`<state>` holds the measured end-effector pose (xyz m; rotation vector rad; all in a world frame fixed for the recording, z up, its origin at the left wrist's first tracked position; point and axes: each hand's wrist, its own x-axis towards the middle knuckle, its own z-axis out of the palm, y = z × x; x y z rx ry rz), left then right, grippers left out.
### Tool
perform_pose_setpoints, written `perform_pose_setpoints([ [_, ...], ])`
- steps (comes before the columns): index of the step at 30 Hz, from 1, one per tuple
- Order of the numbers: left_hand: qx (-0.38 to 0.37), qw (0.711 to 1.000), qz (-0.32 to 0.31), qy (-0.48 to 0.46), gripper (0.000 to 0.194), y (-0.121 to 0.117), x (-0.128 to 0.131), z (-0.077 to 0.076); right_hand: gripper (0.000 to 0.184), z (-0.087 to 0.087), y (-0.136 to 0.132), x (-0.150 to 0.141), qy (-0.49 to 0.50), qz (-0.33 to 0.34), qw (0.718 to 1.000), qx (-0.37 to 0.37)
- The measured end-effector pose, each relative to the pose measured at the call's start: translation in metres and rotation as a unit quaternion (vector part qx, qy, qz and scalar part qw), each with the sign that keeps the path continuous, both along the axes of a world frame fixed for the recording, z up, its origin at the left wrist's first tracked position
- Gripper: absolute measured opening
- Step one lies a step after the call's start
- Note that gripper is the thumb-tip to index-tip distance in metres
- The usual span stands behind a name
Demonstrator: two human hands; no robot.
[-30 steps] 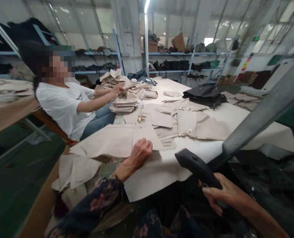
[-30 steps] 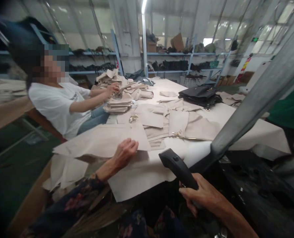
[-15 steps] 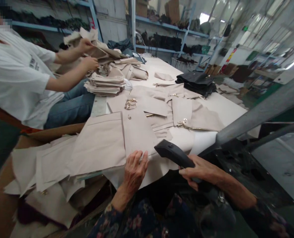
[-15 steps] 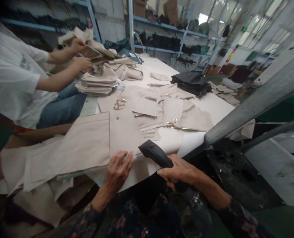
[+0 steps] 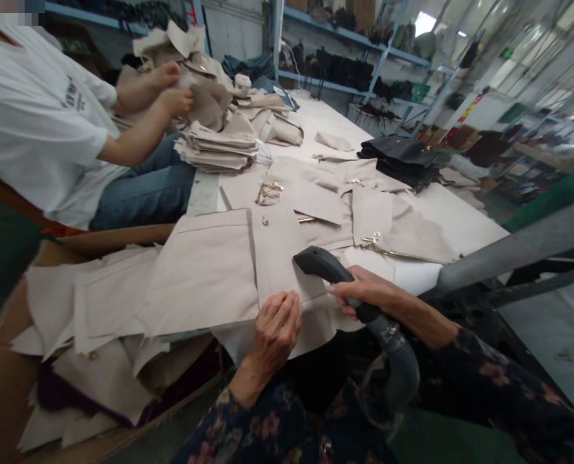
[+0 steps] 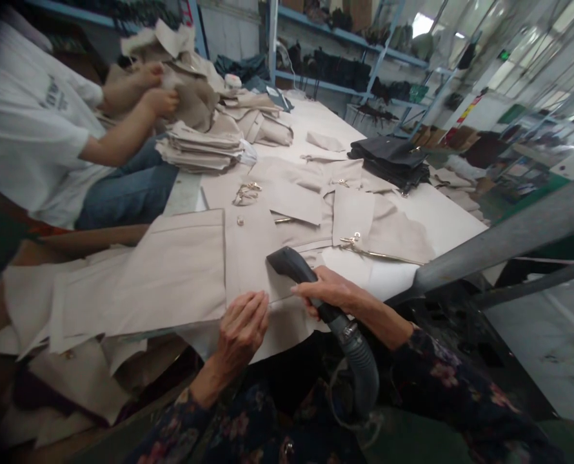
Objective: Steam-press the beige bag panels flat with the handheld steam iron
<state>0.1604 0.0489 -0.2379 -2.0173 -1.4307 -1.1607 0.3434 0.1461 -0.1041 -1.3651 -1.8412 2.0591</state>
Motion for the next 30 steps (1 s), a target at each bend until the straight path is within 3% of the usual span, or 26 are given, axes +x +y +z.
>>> perform_pose_setpoints([
  [7,-0.018,1.0,0.003,0.017,0.041,-0.01,0.001,-0.007,0.034,0.018,-0.023,0.015,-0.016,0.017,0.996,0.083],
  [11,-0.005,0.998,0.052,-0.036,0.049,-0.027,0.006,-0.018,0.031,0.019,-0.04,0.02,-0.038,0.046,0.994,0.091],
  [15,0.026,0.991,0.095,-0.088,0.056,-0.036,0.008,-0.028,0.028,0.013,-0.047,0.004,-0.05,0.091,0.993,0.064],
  [21,0.037,0.99,0.071,-0.115,0.056,-0.032,0.004,-0.039,0.027,0.007,-0.038,-0.028,-0.054,0.131,0.99,-0.003],
  [26,0.036,0.989,0.057,-0.134,0.052,-0.03,0.002,-0.038,0.028,0.001,-0.026,-0.055,-0.027,0.157,0.986,0.052],
  [30,0.037,0.989,0.063,-0.132,0.051,-0.03,0.003,-0.033,0.03,0.004,-0.014,-0.066,-0.023,0.135,0.986,0.093],
])
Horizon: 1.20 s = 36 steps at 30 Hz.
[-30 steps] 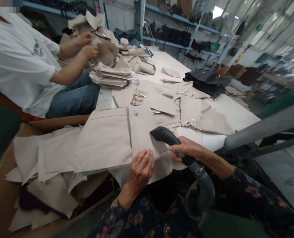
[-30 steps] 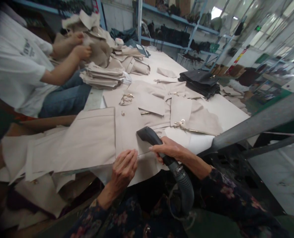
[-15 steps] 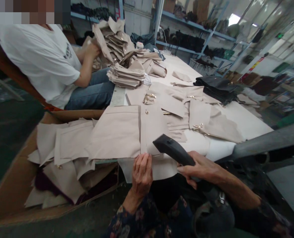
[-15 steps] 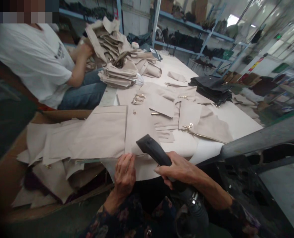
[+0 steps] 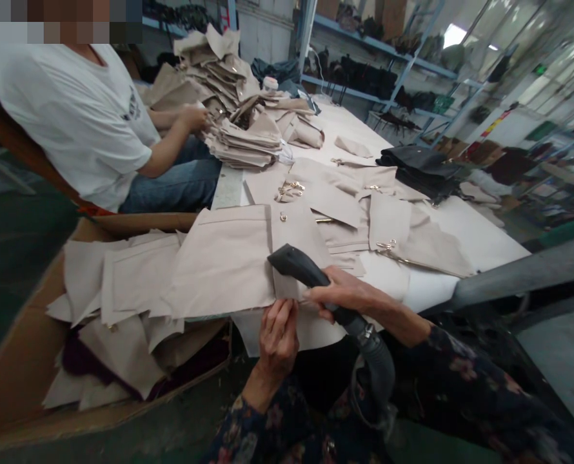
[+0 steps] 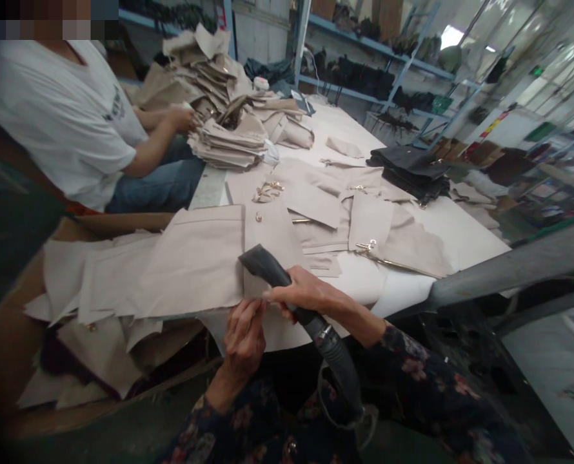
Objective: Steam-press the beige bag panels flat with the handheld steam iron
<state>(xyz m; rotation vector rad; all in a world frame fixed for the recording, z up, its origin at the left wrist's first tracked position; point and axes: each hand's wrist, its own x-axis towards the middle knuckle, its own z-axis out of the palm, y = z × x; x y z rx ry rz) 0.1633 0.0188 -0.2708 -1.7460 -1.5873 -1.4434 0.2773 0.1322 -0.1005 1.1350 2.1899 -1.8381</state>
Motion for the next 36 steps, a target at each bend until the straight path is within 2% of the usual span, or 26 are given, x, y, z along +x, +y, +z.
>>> perform_pose_setpoints([
  [3,-0.013,1.0,0.009,0.009,0.048,0.0,0.0,0.004,0.031,0.013,0.005,0.018,0.036,-0.05,0.998,-0.003],
  [7,-0.001,1.0,0.018,0.017,0.051,0.001,0.001,0.005,0.034,0.031,-0.004,0.065,0.046,-0.145,0.988,-0.01],
  [9,0.0,1.0,0.016,0.017,0.052,0.001,0.001,0.005,0.035,0.033,-0.013,0.085,0.04,-0.166,0.985,-0.023],
  [11,-0.001,1.0,0.017,0.02,0.053,0.001,0.001,0.004,0.035,0.028,-0.023,0.097,0.025,-0.159,0.986,-0.047],
  [15,-0.004,0.999,0.021,0.034,0.052,0.0,-0.001,0.005,0.034,0.009,-0.029,0.094,0.019,-0.152,0.983,-0.103],
  [18,-0.011,0.998,0.028,0.048,0.052,0.002,-0.002,0.007,0.035,-0.003,-0.016,0.075,0.038,-0.163,0.978,-0.127],
  [22,-0.022,0.996,0.043,0.079,0.051,0.0,-0.001,0.012,0.034,-0.011,0.013,0.055,0.06,-0.161,0.984,-0.051],
  [25,-0.045,0.993,0.05,0.097,0.046,-0.007,0.001,0.023,0.032,-0.011,0.026,0.058,0.12,-0.193,0.974,-0.004],
  [28,-0.076,0.993,0.049,0.073,0.036,-0.006,-0.008,0.046,0.034,-0.005,0.027,0.072,0.15,-0.2,0.968,-0.03],
  [30,-0.104,0.993,0.059,0.009,0.029,0.009,-0.026,0.065,0.037,-0.001,0.022,0.079,0.147,-0.179,0.972,-0.048],
  [33,-0.159,0.975,0.106,-0.112,0.022,0.054,-0.065,0.088,0.039,0.005,0.015,0.077,0.154,-0.146,0.975,-0.059],
  [36,-0.265,0.936,0.105,-0.207,0.019,0.103,-0.098,0.094,0.035,0.009,0.014,0.061,0.172,-0.136,0.972,-0.089],
])
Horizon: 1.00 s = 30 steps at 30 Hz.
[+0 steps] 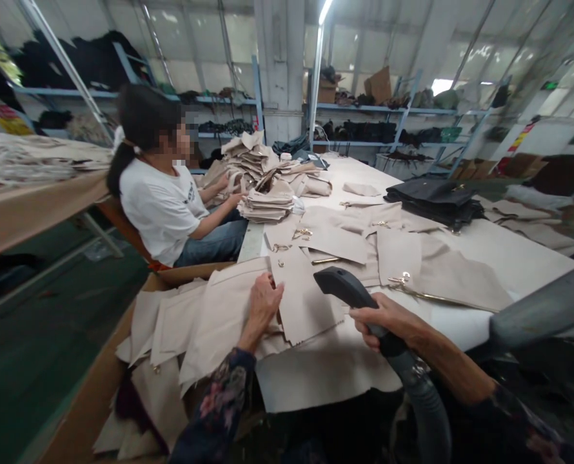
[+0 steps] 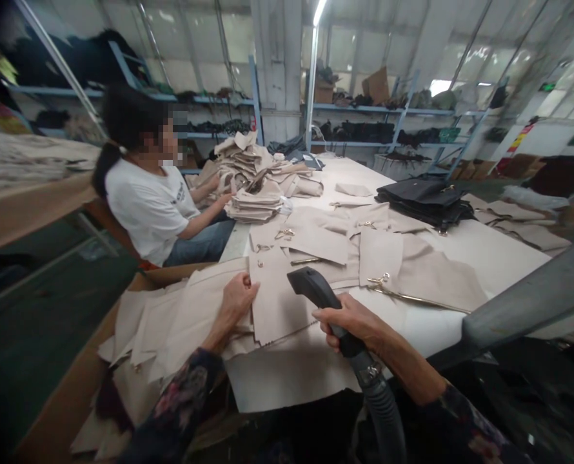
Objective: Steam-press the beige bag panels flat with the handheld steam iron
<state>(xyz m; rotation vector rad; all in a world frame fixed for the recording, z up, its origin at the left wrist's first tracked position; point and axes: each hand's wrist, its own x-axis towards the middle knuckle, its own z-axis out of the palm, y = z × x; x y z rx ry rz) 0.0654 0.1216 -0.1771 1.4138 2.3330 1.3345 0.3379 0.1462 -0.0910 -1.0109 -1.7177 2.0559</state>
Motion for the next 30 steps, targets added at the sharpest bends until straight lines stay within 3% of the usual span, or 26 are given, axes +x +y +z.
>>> perform_pose_setpoints([
  [3,-0.002,0.982,-0.041,-0.182,0.024,0.025,-0.011,-0.007,0.032,0.002,0.007,-0.024,0.021,0.022,0.999,-0.026],
  [7,0.119,0.903,-0.127,-0.392,0.04,0.026,-0.006,-0.016,0.031,-0.004,0.021,-0.06,0.01,0.051,0.998,-0.036],
  [11,0.17,0.86,-0.125,-0.464,0.037,0.023,-0.002,-0.015,0.029,-0.016,0.034,-0.093,-0.017,0.062,0.997,-0.039],
  [16,0.15,0.819,-0.147,-0.534,0.044,0.02,-0.003,-0.011,0.029,-0.015,0.057,-0.12,-0.008,0.029,0.999,0.022],
  [19,0.14,0.811,-0.161,-0.545,0.048,0.017,-0.001,-0.011,0.03,-0.005,0.071,-0.121,-0.012,0.009,0.998,0.068],
  [24,0.145,0.814,-0.156,-0.541,0.045,0.018,0.001,-0.01,0.029,0.007,0.066,-0.093,-0.012,0.017,0.999,0.027],
  [27,0.151,0.82,-0.152,-0.531,0.043,0.02,0.002,-0.009,0.027,0.002,0.05,-0.084,-0.024,0.033,0.999,0.023],
  [30,0.147,0.826,-0.155,-0.522,0.043,0.019,0.002,-0.009,0.026,-0.01,0.045,-0.095,-0.049,0.046,0.997,0.027],
])
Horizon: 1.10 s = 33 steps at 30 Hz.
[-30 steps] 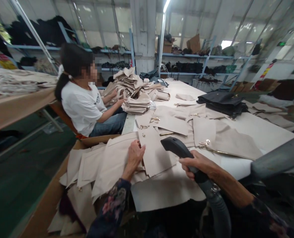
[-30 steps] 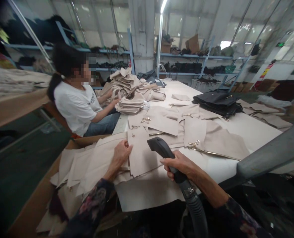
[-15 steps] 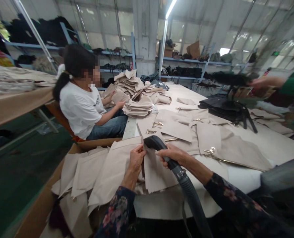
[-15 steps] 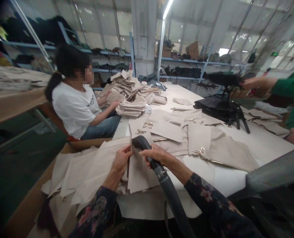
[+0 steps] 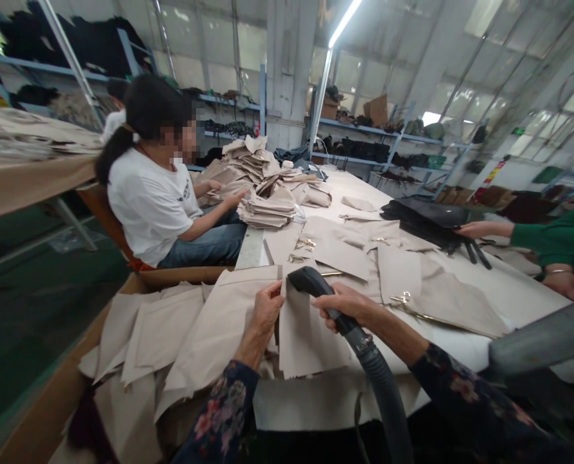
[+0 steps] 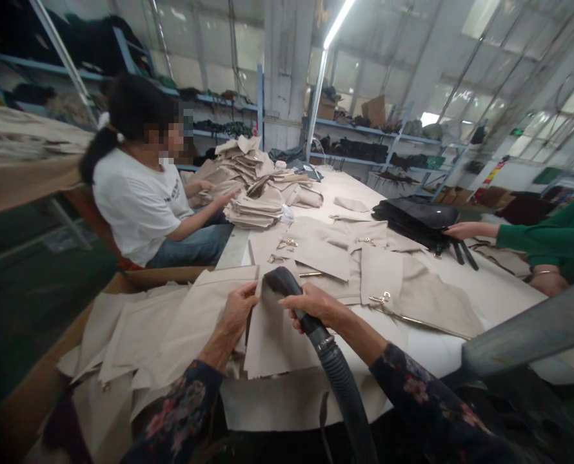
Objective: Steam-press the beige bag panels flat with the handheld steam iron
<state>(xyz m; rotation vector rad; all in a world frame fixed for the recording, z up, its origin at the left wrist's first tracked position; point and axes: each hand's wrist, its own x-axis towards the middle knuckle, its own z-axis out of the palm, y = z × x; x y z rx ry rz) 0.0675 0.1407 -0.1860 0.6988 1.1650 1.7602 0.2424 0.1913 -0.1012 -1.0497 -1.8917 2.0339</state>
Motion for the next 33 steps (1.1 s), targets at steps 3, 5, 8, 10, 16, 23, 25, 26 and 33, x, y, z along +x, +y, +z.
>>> perform_pose_setpoints([
  [3,-0.009,1.0,-0.011,0.02,0.044,-0.002,0.0,-0.001,0.026,-0.008,0.016,-0.018,-0.002,-0.032,0.999,0.036],
  [5,-0.019,0.999,-0.009,0.039,0.044,-0.003,0.0,-0.001,0.025,-0.005,0.033,-0.019,0.02,-0.065,0.996,0.064],
  [8,-0.035,0.996,0.001,0.078,0.041,-0.003,0.0,-0.002,0.025,0.008,0.051,0.005,0.049,-0.105,0.991,0.061],
  [10,-0.044,0.993,0.001,0.109,0.039,-0.003,0.0,-0.003,0.027,0.018,0.051,0.03,0.062,-0.13,0.988,0.049],
  [16,-0.061,0.988,0.01,0.142,0.039,0.0,-0.001,-0.007,0.031,0.021,0.019,0.063,0.02,-0.119,0.993,0.003],
  [23,-0.063,0.955,0.021,0.289,0.039,0.0,0.0,-0.014,0.03,-0.011,0.026,0.025,-0.018,-0.07,0.997,-0.003],
  [25,-0.063,0.9,0.054,0.428,0.04,-0.002,0.006,-0.013,0.03,-0.015,0.038,0.017,-0.016,-0.065,0.998,0.022],
  [26,-0.066,0.861,0.062,0.501,0.042,-0.003,0.01,-0.013,0.03,-0.015,0.043,0.015,-0.011,-0.064,0.997,0.035],
  [33,-0.104,0.677,0.021,0.728,0.043,-0.008,0.026,-0.006,0.032,0.003,0.041,0.017,0.025,-0.078,0.995,0.05],
])
